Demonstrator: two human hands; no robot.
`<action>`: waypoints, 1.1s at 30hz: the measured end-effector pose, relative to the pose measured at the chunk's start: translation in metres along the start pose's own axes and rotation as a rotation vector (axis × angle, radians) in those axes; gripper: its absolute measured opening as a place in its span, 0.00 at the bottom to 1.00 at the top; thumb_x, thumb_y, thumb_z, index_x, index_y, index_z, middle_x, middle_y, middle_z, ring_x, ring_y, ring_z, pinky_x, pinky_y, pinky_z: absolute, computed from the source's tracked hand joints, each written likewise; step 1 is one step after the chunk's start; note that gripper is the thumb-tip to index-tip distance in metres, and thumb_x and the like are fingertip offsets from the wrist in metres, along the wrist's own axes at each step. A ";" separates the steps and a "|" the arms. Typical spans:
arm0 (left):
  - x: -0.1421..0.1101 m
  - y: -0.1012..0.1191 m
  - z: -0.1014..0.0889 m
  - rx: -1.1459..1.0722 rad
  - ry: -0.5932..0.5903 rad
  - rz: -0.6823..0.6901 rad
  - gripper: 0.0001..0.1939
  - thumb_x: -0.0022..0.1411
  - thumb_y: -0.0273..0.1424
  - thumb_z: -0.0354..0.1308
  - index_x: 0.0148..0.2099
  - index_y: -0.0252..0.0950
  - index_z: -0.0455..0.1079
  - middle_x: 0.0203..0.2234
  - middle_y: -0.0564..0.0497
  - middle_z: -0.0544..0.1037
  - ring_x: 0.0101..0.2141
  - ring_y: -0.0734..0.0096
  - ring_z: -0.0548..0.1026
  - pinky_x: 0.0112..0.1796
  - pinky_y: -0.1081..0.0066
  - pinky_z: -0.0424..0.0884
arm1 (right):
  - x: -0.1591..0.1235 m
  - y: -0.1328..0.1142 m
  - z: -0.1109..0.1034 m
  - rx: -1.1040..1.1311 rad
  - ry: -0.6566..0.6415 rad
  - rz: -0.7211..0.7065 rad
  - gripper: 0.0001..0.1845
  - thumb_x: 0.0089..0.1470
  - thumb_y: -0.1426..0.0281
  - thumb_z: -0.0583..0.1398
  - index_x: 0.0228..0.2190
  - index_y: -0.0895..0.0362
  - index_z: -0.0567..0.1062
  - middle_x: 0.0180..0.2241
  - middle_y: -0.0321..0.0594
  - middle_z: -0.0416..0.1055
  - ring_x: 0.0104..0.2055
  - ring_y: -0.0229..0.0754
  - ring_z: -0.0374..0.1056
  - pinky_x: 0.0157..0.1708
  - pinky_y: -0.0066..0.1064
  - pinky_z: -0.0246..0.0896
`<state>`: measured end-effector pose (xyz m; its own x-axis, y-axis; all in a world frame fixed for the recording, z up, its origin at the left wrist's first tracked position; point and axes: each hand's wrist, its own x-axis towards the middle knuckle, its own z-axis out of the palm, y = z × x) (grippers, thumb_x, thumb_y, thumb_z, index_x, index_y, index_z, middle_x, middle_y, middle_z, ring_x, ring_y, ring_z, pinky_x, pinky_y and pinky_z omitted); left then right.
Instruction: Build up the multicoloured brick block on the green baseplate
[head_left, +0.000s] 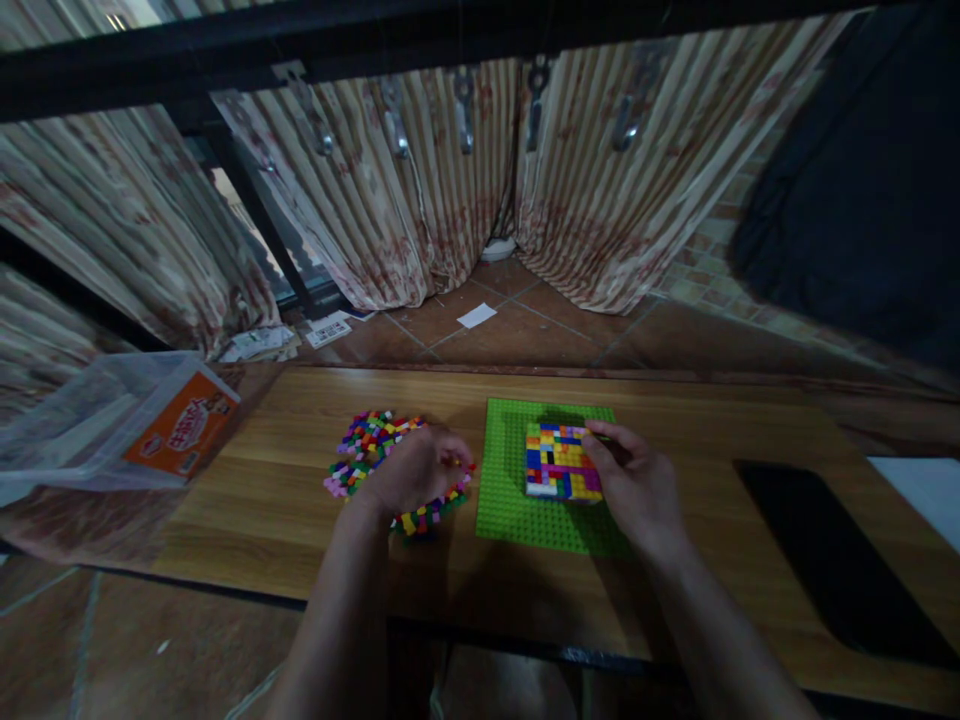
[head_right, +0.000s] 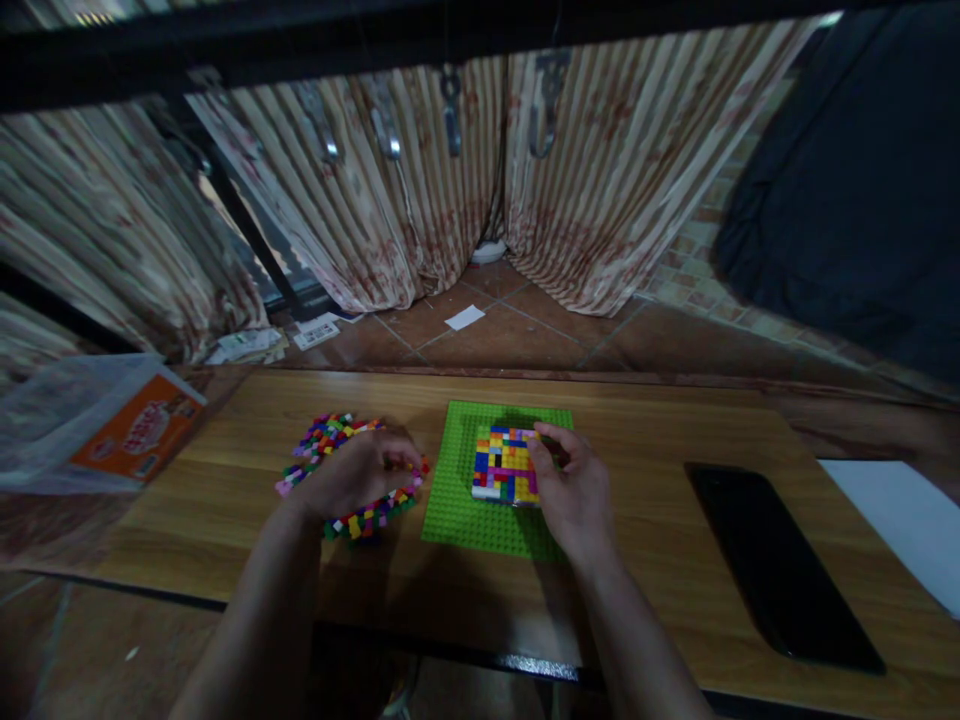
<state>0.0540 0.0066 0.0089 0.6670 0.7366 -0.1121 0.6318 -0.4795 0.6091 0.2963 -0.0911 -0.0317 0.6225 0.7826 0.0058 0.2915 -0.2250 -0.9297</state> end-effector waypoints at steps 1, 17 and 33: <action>0.000 0.002 0.002 0.032 -0.009 0.011 0.06 0.52 0.25 0.58 0.31 0.36 0.76 0.30 0.50 0.79 0.33 0.68 0.75 0.36 0.72 0.69 | 0.000 0.000 0.000 0.000 0.002 -0.002 0.24 0.49 0.55 0.61 0.43 0.56 0.78 0.37 0.46 0.79 0.35 0.48 0.74 0.38 0.42 0.69; 0.001 0.025 0.015 0.360 0.030 -0.033 0.09 0.52 0.23 0.53 0.28 0.36 0.74 0.30 0.47 0.78 0.35 0.65 0.74 0.38 0.68 0.68 | -0.003 -0.006 -0.001 -0.002 -0.001 0.026 0.22 0.49 0.56 0.61 0.41 0.56 0.78 0.38 0.45 0.79 0.37 0.48 0.75 0.37 0.39 0.70; 0.012 0.024 0.023 -0.337 0.295 0.086 0.08 0.63 0.26 0.50 0.38 0.35 0.71 0.28 0.53 0.76 0.30 0.73 0.74 0.33 0.75 0.68 | -0.001 -0.007 0.002 0.007 0.024 0.012 0.22 0.48 0.55 0.62 0.39 0.56 0.79 0.36 0.46 0.79 0.35 0.49 0.75 0.35 0.42 0.71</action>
<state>0.0858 -0.0070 0.0041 0.5395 0.8286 0.1494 0.3826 -0.3993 0.8332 0.2918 -0.0894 -0.0263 0.6432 0.7657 0.0034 0.2792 -0.2303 -0.9322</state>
